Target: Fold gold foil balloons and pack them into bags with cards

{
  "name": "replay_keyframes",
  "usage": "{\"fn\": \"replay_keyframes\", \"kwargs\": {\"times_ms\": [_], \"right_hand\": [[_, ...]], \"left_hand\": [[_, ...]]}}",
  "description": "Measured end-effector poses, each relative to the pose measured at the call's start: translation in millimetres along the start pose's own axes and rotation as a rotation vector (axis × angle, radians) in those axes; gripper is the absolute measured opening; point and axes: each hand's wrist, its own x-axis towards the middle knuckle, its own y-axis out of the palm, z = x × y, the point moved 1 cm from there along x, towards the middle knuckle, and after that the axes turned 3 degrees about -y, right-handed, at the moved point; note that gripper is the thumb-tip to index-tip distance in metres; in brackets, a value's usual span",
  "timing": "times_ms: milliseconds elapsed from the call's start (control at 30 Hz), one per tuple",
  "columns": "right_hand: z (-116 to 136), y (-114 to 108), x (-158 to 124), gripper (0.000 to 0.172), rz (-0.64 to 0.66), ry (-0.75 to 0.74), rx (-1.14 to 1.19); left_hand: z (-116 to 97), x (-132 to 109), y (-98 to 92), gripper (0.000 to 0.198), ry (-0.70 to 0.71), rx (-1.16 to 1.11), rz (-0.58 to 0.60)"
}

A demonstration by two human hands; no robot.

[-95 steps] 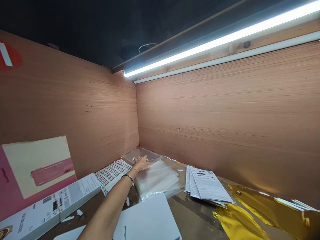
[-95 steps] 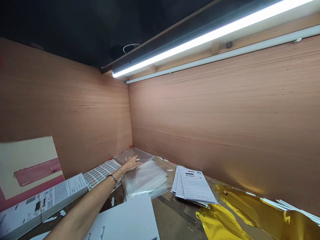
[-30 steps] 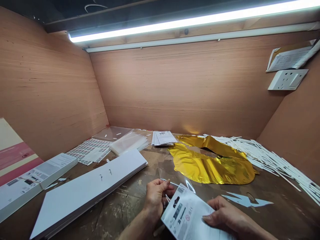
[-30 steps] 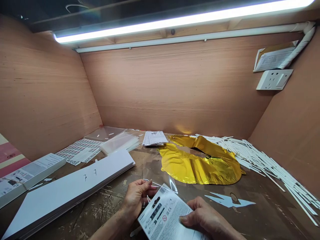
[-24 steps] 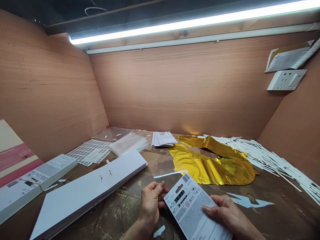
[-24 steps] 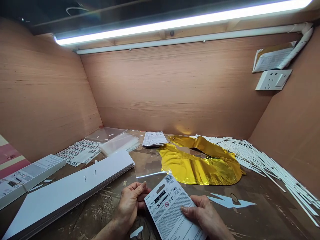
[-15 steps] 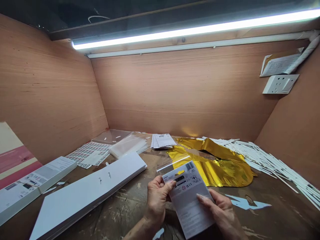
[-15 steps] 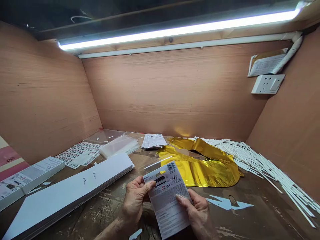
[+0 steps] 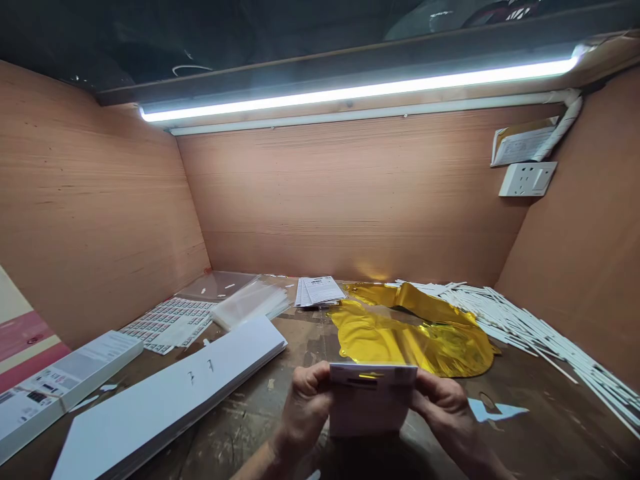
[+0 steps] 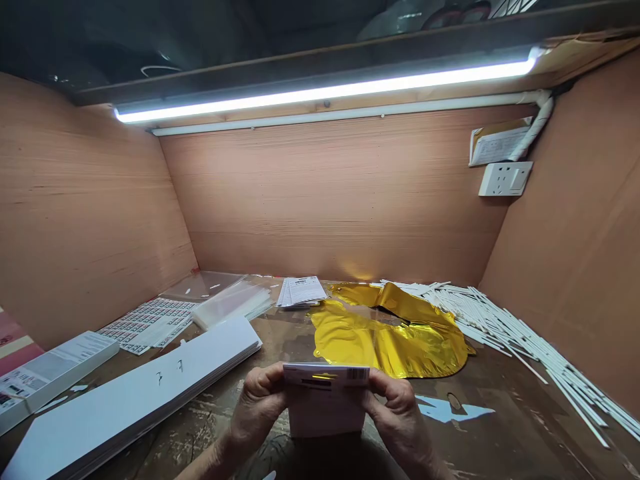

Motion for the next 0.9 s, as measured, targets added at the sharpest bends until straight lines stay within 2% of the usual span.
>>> {"fn": "replay_keyframes", "kwargs": {"times_ms": [133, 233, 300, 367, 467, 533, 667, 800, 900], "right_hand": [[-30.0, 7.5, -3.7, 0.026, 0.11, 0.07, 0.04], [-42.3, 9.2, -6.5, 0.023, 0.149, 0.006, -0.076], [-44.2, 9.0, -6.8, 0.022, 0.155, -0.037, -0.118], [-42.8, 7.9, -5.6, 0.019, 0.146, -0.025, -0.119], [-39.0, 5.0, -3.5, 0.015, 0.083, 0.027, -0.087], [-37.6, 3.7, -3.2, 0.019, 0.061, 0.004, -0.049], [-39.8, 5.8, -5.3, 0.03, 0.146, -0.052, -0.064], [-46.1, 4.1, -7.7, 0.034, 0.187, -0.084, -0.211], [-57.3, -5.4, -12.8, 0.035, 0.089, -0.11, -0.524]], "left_hand": [[26.7, -7.0, -4.1, 0.017, -0.053, 0.109, 0.038], [44.1, -10.3, -9.5, 0.01, -0.005, 0.323, -0.022], [49.2, -10.2, -11.3, 0.006, 0.008, 0.342, -0.045], [49.9, -8.5, -11.8, 0.017, -0.015, 0.218, -0.026], [47.3, -5.2, -12.2, 0.022, 0.012, 0.069, 0.004], [46.8, -4.9, -12.1, 0.023, 0.034, 0.093, 0.027], [51.4, -10.7, -8.6, 0.022, 0.032, 0.172, 0.076], [53.9, -11.9, -6.1, 0.02, -0.006, 0.151, 0.06], [39.8, 1.6, -13.6, 0.019, -0.036, 0.03, -0.027]]}}
